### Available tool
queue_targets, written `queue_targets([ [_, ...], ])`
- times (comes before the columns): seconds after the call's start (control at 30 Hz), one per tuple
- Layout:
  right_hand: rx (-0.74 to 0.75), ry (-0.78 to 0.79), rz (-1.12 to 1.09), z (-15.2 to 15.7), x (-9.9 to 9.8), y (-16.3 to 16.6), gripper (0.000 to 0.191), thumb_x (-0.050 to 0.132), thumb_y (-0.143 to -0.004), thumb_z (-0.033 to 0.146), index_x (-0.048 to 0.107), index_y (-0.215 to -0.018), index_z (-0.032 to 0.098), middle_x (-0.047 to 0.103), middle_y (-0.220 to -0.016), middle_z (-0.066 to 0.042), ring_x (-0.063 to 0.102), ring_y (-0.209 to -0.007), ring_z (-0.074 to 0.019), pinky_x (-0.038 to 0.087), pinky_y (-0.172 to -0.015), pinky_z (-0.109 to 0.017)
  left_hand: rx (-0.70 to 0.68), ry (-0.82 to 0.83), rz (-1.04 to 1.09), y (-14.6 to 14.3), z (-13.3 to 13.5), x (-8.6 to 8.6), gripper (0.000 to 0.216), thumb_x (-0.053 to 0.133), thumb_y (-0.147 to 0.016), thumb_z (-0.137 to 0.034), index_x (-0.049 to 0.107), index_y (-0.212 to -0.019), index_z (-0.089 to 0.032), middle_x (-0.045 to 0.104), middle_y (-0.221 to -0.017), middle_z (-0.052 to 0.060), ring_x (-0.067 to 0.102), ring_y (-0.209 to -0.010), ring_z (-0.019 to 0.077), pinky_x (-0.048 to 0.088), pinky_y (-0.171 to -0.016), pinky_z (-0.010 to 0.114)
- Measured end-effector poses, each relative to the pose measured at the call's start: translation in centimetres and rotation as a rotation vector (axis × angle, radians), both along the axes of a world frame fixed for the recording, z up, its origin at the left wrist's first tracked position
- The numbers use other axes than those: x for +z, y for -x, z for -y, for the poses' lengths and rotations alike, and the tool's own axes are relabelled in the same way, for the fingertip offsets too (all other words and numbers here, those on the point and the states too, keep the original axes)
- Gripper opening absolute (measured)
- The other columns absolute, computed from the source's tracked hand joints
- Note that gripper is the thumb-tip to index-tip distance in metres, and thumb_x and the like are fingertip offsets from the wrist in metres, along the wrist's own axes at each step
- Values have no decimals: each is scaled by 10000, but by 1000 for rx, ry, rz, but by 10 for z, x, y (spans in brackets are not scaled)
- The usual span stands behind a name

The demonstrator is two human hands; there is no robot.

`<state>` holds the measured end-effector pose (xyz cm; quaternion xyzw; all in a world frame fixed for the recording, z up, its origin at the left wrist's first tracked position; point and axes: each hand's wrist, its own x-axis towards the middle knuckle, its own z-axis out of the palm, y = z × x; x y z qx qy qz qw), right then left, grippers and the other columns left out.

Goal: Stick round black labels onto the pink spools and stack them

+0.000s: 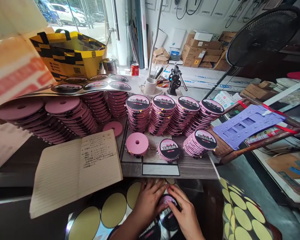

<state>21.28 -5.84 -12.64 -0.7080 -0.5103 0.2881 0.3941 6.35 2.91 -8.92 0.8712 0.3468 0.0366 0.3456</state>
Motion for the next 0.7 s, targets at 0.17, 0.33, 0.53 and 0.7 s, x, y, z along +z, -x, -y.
queue_targets([
  [0.17, -41, -29, -30, -8, 6, -1, 164, 651, -725, 320, 734, -833, 228, 684, -1015, -125, 621, -982, -285, 495, -858, -424, 16, -9, 25, 0, -1, -4, 540, 625, -754, -343, 462, -1269, -327, 499, -1348, 28, 380, -1256, 336, 244, -1011, 618],
  [0.33, 19, -43, -91, -16, 9, -10, 216, 693, -677, 418, 732, -762, 224, 669, -938, -116, 634, -912, -269, 507, -805, -379, 45, -14, 55, 1, 2, -6, 478, 633, -744, -377, 533, -1207, -320, 545, -1300, 27, 421, -1228, 346, 245, -1001, 635],
  [0.53, 57, -37, -95, -16, 11, -12, 196, 668, -709, 420, 733, -719, 236, 651, -919, -106, 619, -918, -264, 477, -829, -396, 101, -3, 86, 1, 4, -2, 319, 583, -786, -382, 619, -1099, -330, 621, -1205, 34, 484, -1183, 321, 255, -1000, 612],
  [0.7, 58, -57, -33, -28, 14, -11, 202, 707, -674, 366, 670, -554, 207, 636, -766, -66, 628, -765, -230, 506, -713, -352, 129, 10, 91, -2, 2, 0, 284, 605, -773, -366, 646, -1052, -332, 635, -1179, 35, 500, -1168, 325, 244, -994, 625],
])
